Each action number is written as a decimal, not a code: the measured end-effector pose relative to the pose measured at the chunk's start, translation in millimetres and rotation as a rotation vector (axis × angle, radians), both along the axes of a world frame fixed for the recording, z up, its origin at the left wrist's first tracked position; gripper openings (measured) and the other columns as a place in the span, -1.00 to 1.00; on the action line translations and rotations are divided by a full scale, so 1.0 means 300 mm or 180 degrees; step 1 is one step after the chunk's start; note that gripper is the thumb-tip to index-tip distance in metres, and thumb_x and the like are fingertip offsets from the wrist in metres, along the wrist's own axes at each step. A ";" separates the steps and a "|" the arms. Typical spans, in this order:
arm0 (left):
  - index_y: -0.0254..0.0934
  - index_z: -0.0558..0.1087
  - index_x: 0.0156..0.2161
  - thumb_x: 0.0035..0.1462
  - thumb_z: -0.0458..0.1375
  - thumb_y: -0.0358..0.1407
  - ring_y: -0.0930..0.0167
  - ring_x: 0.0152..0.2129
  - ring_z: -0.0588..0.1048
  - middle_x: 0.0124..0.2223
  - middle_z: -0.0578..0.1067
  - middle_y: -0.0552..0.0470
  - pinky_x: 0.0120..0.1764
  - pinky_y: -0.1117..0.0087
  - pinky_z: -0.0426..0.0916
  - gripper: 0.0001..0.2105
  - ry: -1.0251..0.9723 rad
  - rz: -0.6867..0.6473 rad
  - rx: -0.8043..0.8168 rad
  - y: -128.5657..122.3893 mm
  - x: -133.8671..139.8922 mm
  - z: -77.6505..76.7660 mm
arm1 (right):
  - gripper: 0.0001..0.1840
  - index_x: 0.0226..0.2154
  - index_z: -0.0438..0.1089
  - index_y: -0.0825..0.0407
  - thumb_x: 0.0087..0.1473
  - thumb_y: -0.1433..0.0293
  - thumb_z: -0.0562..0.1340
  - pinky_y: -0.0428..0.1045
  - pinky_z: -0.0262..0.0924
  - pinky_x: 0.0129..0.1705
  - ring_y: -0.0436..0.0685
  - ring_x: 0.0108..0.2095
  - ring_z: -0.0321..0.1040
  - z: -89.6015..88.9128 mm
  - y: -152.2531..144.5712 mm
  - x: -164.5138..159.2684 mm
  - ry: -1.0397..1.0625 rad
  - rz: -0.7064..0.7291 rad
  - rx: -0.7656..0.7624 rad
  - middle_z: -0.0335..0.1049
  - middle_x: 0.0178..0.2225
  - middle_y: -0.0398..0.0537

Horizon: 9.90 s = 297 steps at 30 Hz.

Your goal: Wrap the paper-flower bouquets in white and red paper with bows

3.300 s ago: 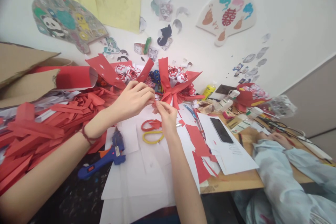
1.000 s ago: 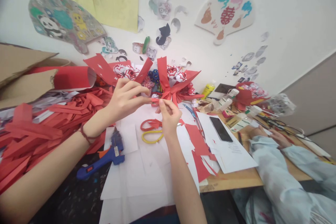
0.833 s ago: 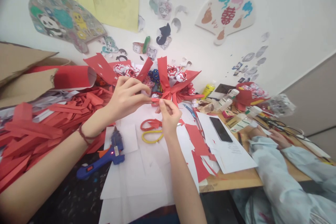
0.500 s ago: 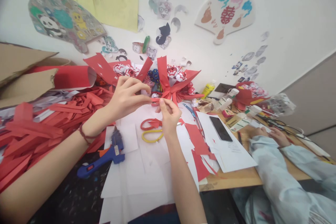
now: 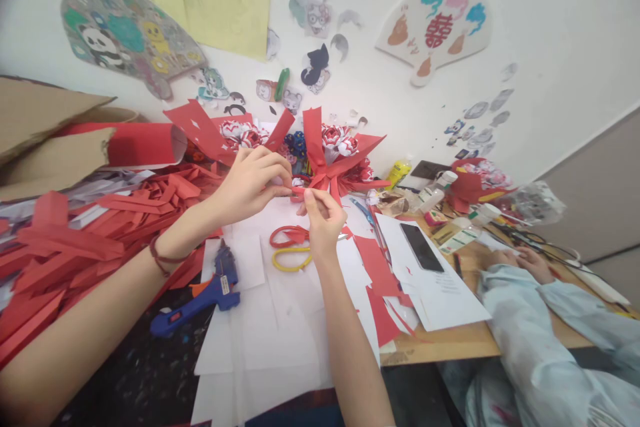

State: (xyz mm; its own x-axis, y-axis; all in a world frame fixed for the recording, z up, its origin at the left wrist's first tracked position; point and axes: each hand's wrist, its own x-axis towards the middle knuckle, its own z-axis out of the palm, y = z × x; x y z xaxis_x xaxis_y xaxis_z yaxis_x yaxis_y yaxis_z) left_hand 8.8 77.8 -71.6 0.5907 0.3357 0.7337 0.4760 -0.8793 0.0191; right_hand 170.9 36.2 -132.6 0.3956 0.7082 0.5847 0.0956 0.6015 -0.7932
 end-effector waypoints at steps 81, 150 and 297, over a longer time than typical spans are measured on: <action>-0.24 0.56 -0.28 0.14 0.22 -0.17 0.42 -0.38 0.51 -0.32 0.61 0.03 -0.35 0.46 0.27 -0.81 -0.0662 -0.0465 -0.1284 -0.027 0.034 -0.004 | -0.79 -0.40 0.48 0.06 0.00 0.25 0.38 -0.09 0.23 -0.52 -0.03 -0.61 0.29 0.007 -0.006 0.020 0.0126 0.0179 0.0133 0.39 -0.58 -0.20; -0.26 0.38 -0.32 0.24 0.13 -0.29 0.31 -0.28 0.38 -0.27 0.52 0.02 -0.21 0.24 0.09 -0.89 0.0024 0.0087 -0.0282 -0.044 0.019 0.013 | -0.83 -0.37 0.42 0.02 0.03 0.29 0.37 -0.08 0.21 -0.50 -0.02 -0.60 0.28 -0.004 -0.006 0.031 0.0225 0.0454 0.0258 0.35 -0.60 -0.23; -0.32 0.44 -0.36 0.17 0.17 -0.19 0.52 -0.52 0.32 -0.43 0.44 0.10 -0.41 0.50 0.20 -0.79 -0.0544 -0.0943 -0.2019 -0.037 0.005 0.022 | -0.71 -0.42 0.44 0.05 -0.10 0.23 0.45 -0.10 0.09 -0.47 -0.07 -0.55 0.20 -0.015 0.011 0.035 0.1102 0.2017 -0.0941 0.38 -0.48 -0.15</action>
State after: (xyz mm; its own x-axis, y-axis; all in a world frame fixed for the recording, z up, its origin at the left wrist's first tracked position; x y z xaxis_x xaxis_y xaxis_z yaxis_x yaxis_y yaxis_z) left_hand 10.3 66.8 -65.0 0.6174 0.5712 0.5409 0.1638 -0.7658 0.6218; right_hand 181.3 39.5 -137.0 -0.0111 0.9673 0.2535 -0.4778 0.2176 -0.8511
